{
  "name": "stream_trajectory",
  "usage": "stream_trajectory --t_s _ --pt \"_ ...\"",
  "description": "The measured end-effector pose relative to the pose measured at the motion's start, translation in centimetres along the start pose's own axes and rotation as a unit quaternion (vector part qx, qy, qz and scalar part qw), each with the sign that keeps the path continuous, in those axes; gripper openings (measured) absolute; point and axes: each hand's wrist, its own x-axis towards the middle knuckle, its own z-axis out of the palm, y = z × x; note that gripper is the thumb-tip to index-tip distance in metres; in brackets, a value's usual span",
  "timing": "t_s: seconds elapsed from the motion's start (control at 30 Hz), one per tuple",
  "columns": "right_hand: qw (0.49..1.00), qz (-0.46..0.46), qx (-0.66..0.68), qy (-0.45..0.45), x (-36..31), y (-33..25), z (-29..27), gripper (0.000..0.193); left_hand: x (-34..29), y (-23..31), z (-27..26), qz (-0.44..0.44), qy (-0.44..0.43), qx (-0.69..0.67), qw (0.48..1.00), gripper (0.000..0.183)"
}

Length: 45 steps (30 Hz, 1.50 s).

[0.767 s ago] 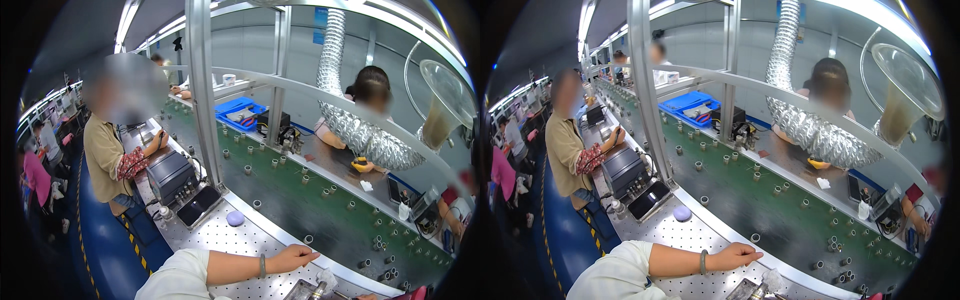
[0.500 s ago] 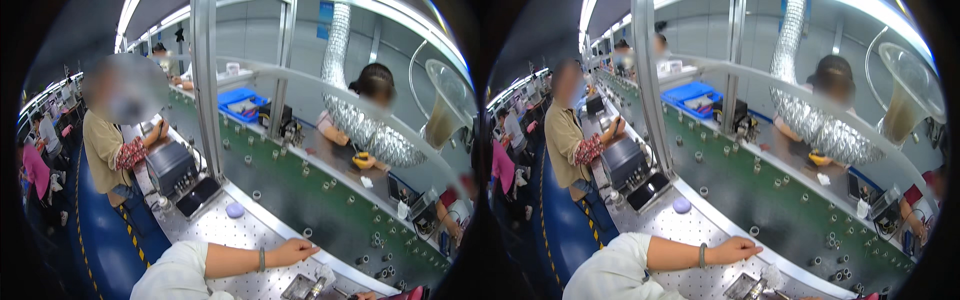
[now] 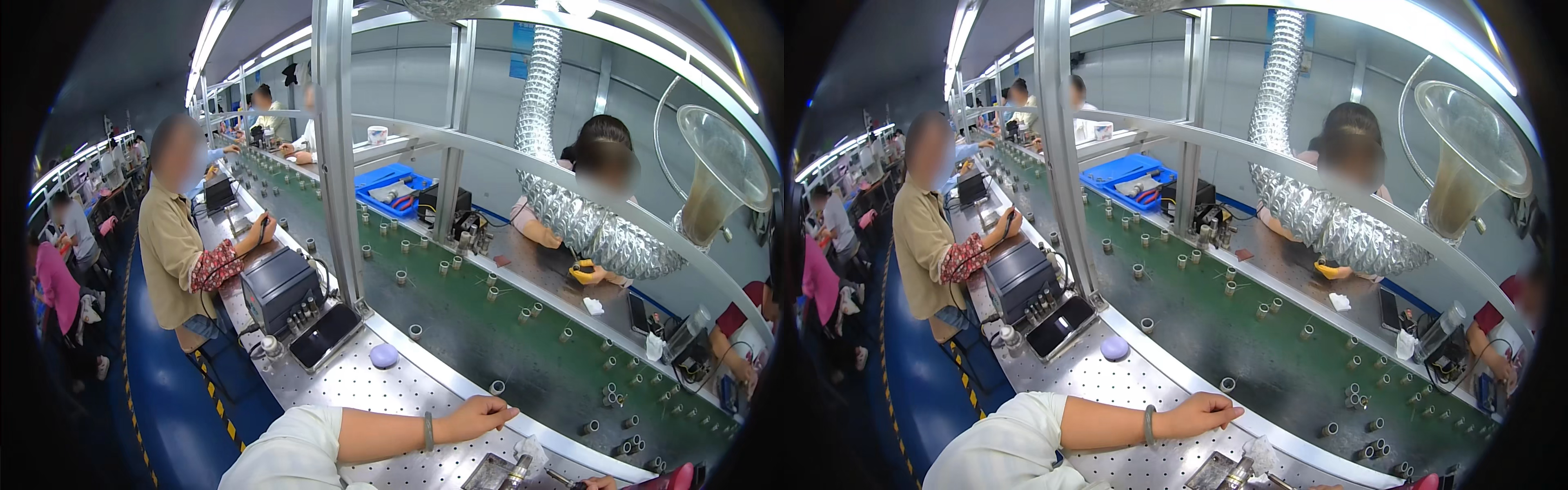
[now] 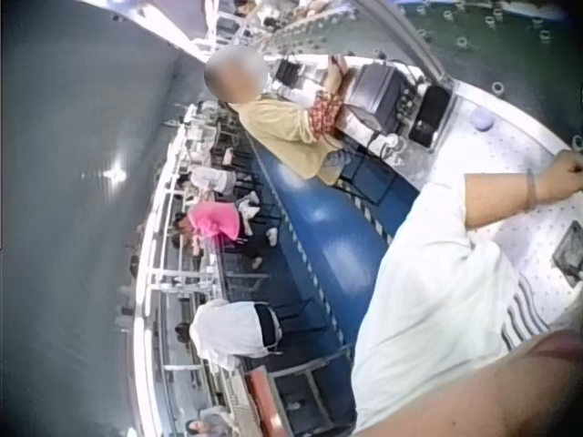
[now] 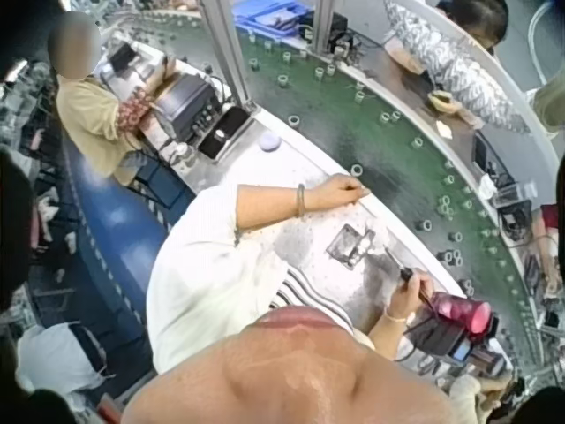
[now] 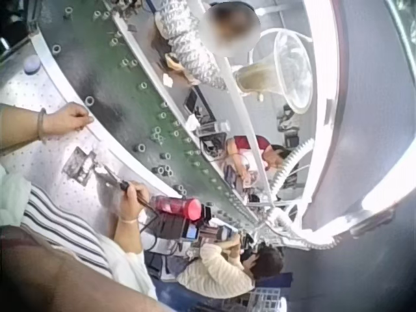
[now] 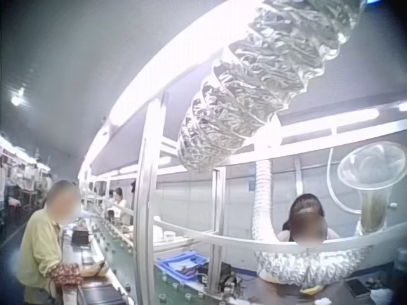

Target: The person uses a soldering iron to apply solder to small cylindrical metal components held in a fixture. They repeatedly pick up components from a green workbench, solder them, and place them back down. The camera angle frequently shifts upward, obscuring the workspace.

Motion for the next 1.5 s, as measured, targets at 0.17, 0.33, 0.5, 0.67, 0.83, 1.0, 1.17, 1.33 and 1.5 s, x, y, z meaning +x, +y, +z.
stream_trajectory --t_s 0.17,0.33,0.5,0.67,0.83,1.0,1.17,1.33,1.5 --pt "0.999 0.026 0.046 0.001 -0.3 0.1 -0.7 0.013 0.2 -1.1 0.5 0.06 0.01 -0.048 0.997 0.02" --pt "0.995 0.044 0.089 -0.007 -0.3 -0.3 -0.5 0.011 0.1 -1.2 0.5 0.043 0.004 -0.031 0.999 0.01" --pt "0.997 0.026 0.069 -0.02 -0.3 -0.3 -0.7 0.013 0.2 -0.9 0.7 0.064 0.017 -0.073 0.995 0.011" --pt "0.988 -0.097 -0.108 -0.047 -0.3 1.0 -1.4 0.009 0.1 -1.3 0.2 0.062 0.033 -0.049 0.996 0.026" --pt "0.961 -0.173 -0.214 -0.03 -0.6 1.7 -2.2 0.007 1.1 1.8 -1.1 0.061 0.122 -0.055 0.989 0.046" --pt "0.961 -0.167 -0.217 -0.044 -0.1 1.6 -2.3 0.009 6.0 6.3 -4.3 0.164 0.137 -0.189 0.958 0.031" --pt "0.945 -0.188 -0.257 -0.067 0.3 3.0 -3.1 0.007 7.5 15.0 -0.4 0.242 -0.154 0.067 0.956 0.06" --pt "0.956 -0.15 -0.243 -0.063 0.2 3.6 -3.6 0.012 6.2 21.7 2.6 0.556 0.109 0.037 0.823 0.038" --pt "0.978 -0.117 -0.156 -0.068 0.1 2.9 -2.9 0.011 3.6 21.3 2.9 0.572 0.013 0.057 0.818 0.015"
